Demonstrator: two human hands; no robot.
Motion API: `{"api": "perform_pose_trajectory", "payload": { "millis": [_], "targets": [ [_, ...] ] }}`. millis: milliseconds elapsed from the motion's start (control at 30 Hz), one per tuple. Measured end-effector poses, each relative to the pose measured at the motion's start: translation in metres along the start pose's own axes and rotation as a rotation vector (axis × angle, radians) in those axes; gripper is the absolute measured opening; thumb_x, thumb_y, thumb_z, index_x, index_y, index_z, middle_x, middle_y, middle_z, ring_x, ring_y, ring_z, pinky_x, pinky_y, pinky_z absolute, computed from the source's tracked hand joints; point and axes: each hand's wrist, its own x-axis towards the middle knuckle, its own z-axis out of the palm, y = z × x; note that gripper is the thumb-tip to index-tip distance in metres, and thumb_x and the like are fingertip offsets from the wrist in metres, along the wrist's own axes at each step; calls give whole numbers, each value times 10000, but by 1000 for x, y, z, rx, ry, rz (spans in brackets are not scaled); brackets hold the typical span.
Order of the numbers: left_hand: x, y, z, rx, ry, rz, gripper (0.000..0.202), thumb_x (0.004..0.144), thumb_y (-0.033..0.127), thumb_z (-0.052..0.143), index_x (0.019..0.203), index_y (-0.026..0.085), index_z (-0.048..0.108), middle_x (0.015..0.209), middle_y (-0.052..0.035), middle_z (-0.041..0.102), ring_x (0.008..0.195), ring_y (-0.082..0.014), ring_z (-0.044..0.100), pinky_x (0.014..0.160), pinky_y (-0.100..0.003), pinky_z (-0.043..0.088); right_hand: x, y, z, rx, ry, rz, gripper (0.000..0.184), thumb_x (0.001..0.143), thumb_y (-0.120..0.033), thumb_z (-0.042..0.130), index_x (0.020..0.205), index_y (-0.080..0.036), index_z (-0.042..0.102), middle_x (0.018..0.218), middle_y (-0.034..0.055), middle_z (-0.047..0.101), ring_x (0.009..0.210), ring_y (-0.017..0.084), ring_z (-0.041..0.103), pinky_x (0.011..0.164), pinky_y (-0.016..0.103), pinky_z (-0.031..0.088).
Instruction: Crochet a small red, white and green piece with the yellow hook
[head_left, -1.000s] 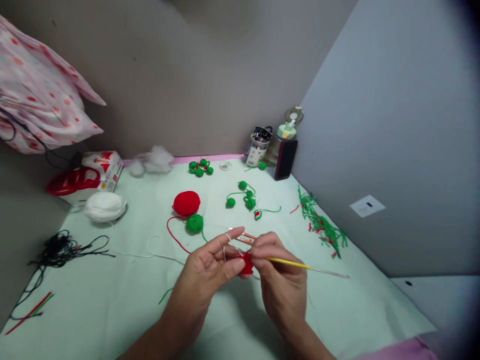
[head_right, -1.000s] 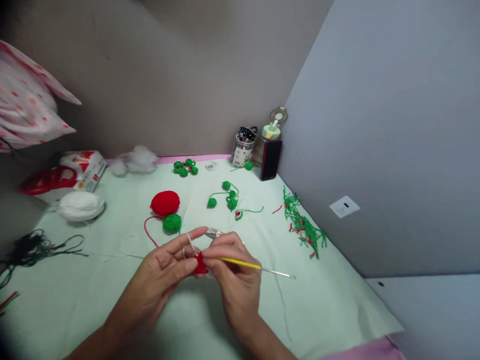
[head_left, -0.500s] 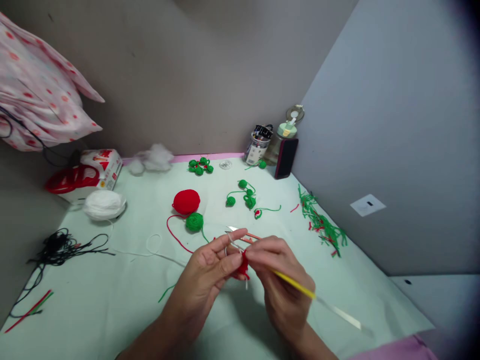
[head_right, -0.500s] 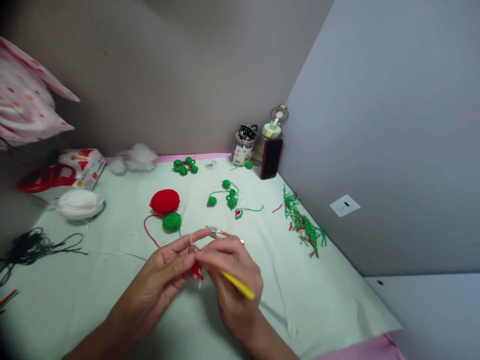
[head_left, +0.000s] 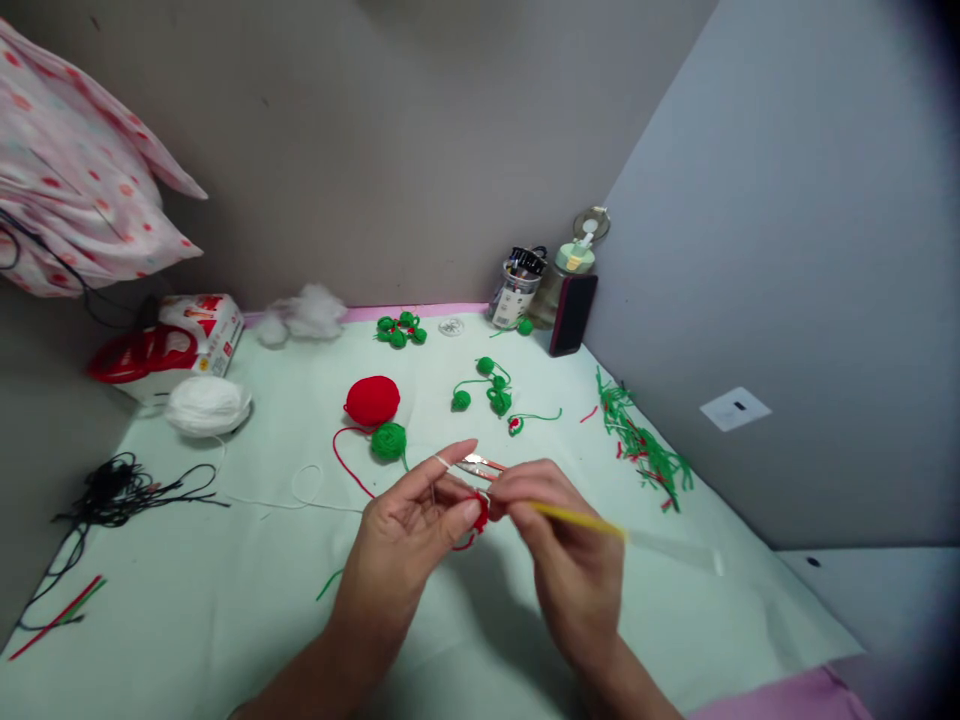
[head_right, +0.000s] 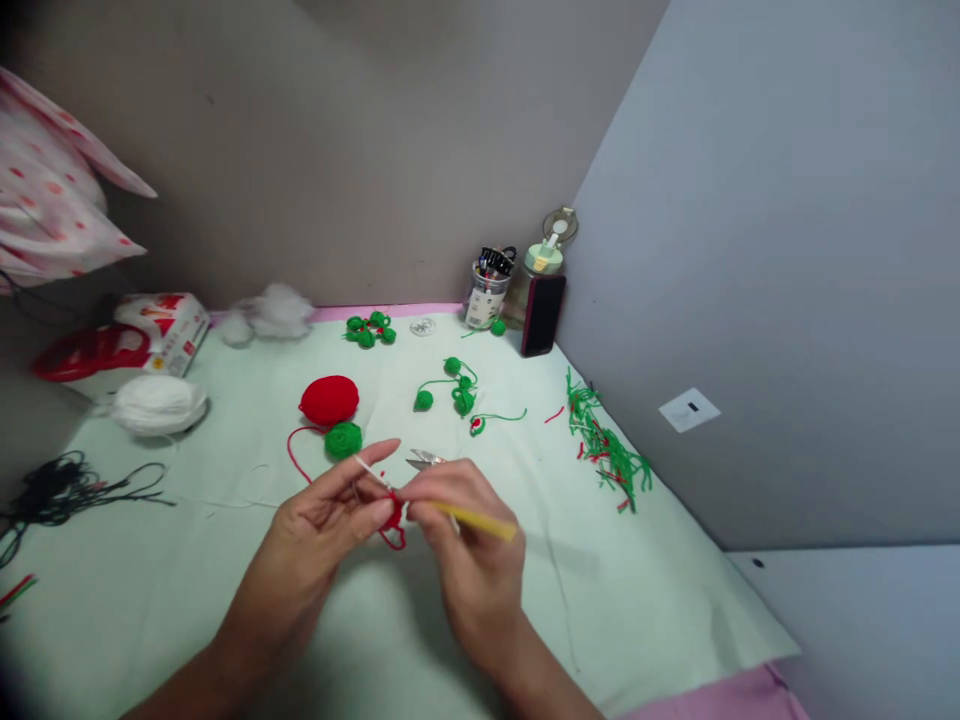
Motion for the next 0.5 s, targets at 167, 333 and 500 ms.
{"api": "perform_pose_trajectory", "payload": {
  "millis": [167, 333, 500],
  "targets": [
    [3, -3, 3, -180, -64, -175, 419, 791, 304, 908, 1194, 226, 823, 828, -18, 713, 790, -127, 614, 803, -251, 519, -8, 2, 0, -324, 2, -308, 403, 954, -49, 655, 1237, -311, 769, 1032, 59, 766, 966, 213, 709, 809, 358, 572],
    [5, 6, 0, -151, -28, -179, 327, 765, 282, 920, 1076, 202, 859, 797, -15, 703, 750, -108, 585, 770, -228, 491, 5, 1, -8, 202, 96, 48, 173, 1017, -228, 629, 988, -258, 798, 833, 33, 700, 713, 166, 632, 639, 316, 526],
    [1, 0, 1, -56, -56, -106, 366, 792, 292, 901, 1152, 274, 834, 835, -6, 728, 846, -147, 626, 881, -284, 483, 3, 7, -2, 285, 41, 173, 136, 978, -324, 708, 948, -251, 819, 831, 41, 696, 749, 179, 640, 660, 321, 524]
  ]
}}
